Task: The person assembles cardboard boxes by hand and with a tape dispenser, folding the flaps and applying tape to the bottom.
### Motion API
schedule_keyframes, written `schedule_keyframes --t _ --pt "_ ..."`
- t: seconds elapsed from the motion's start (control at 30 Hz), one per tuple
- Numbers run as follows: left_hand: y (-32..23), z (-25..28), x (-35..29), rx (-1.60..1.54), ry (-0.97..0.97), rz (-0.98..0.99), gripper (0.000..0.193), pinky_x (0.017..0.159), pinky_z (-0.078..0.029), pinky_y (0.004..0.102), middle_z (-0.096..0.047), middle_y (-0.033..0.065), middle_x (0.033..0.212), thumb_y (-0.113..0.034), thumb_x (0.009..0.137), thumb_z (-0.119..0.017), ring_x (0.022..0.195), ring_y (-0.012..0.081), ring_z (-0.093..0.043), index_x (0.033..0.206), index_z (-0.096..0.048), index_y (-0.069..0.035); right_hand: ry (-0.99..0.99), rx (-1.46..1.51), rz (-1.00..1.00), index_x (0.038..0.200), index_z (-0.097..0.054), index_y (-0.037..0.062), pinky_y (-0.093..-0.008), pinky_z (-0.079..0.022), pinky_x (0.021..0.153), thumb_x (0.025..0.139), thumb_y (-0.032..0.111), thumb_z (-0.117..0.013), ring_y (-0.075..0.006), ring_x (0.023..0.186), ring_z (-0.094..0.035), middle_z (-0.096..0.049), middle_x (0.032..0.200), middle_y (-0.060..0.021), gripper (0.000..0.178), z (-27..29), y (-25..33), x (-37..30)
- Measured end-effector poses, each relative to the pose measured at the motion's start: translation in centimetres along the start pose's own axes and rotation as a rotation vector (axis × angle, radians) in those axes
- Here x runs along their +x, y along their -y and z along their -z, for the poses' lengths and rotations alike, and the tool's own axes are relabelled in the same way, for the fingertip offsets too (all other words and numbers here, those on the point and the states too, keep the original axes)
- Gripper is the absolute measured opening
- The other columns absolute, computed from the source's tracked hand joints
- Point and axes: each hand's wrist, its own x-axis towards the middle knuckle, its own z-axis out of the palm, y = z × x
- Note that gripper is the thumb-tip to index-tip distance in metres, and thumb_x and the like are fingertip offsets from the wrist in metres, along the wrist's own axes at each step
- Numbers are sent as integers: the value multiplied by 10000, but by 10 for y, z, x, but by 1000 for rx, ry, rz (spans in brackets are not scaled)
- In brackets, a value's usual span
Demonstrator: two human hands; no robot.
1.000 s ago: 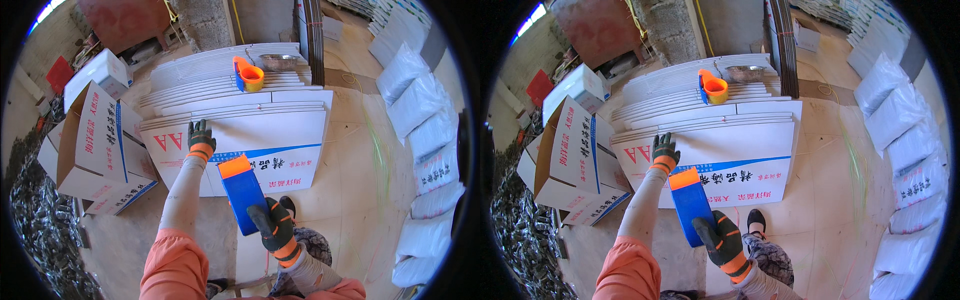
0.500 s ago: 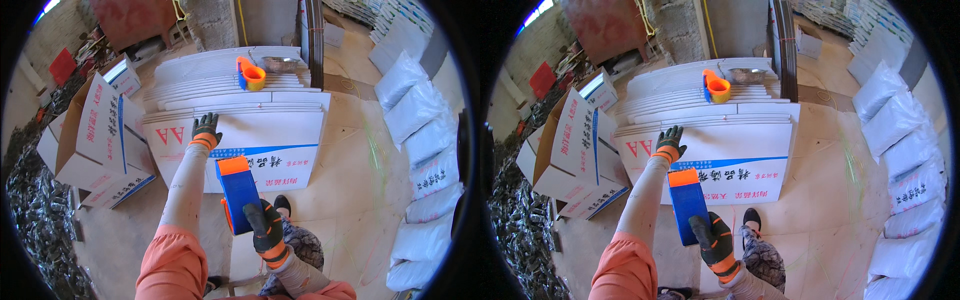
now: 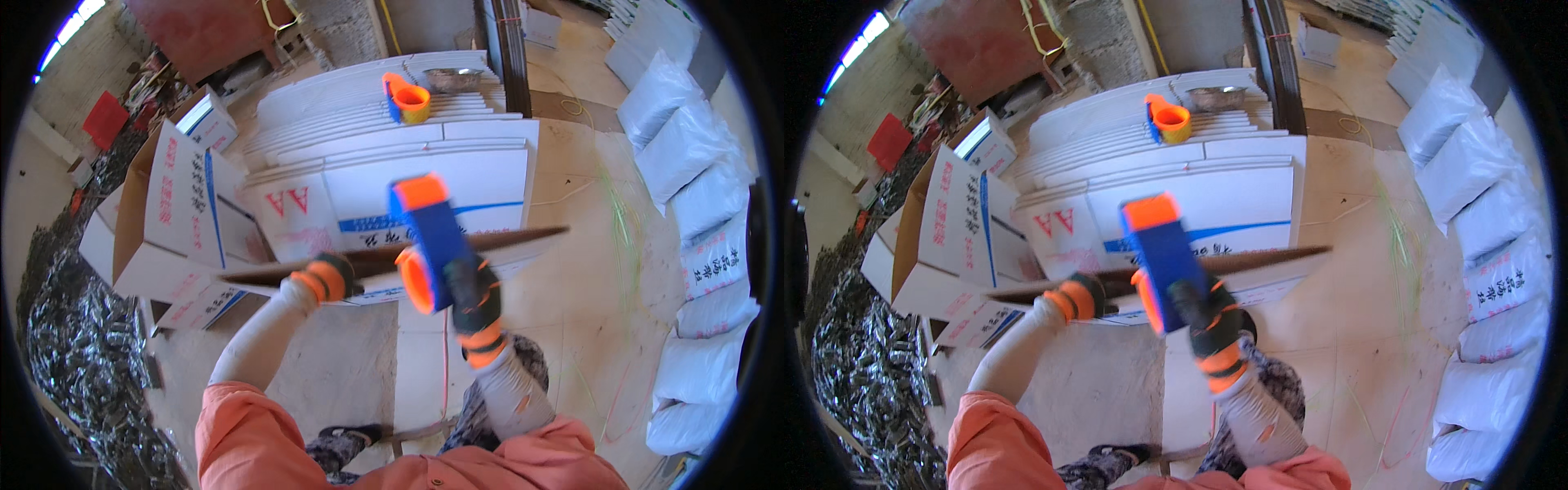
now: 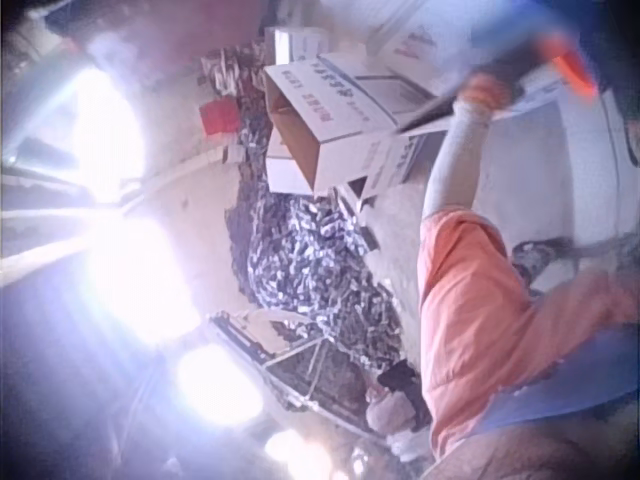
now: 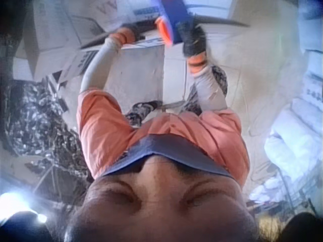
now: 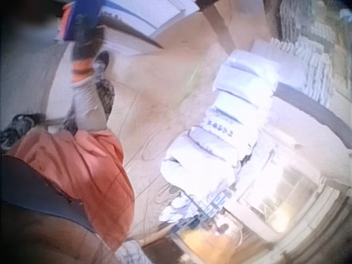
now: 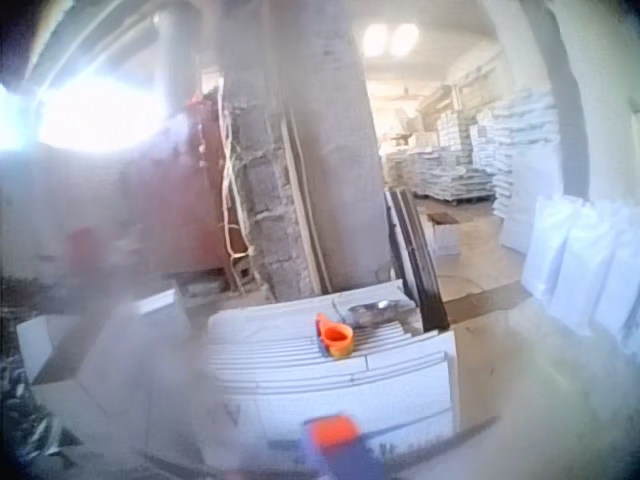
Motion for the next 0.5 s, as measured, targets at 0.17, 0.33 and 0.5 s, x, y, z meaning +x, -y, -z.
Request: schedule_keyframes --t 0.17,0.33,0.5 --pt "-85 31 -174 144 443 163 250 824 -451 407 -657 29 986 -283 871 -460 965 250 -609 1009 -653 -206 -393 -534 490 978 -600 43 -341 -484 611 856 149 -594 -218 690 -602 -621 821 -127 162 68 5 11" --pt "-84 -51 -320 -530 72 271 454 1013 -330 399 -555 130 1221 -416 879 -504 1115 282 -525 1219 -537 -116 -275 -114 153 991 -607 9 -320 -460 701 812 220 -666 -152 740 -561 -627 846 -29 283 41 -56 25" --pt "-113 -157 -266 -1015 -112 494 428 1006 -337 322 -511 163 1272 -312 946 -431 1184 223 -470 1275 -473 -42 45 -1044 64 1011 -608 26 -458 -469 715 769 505 -625 -411 825 -595 -616 880 -256 537 7 -177 -33"
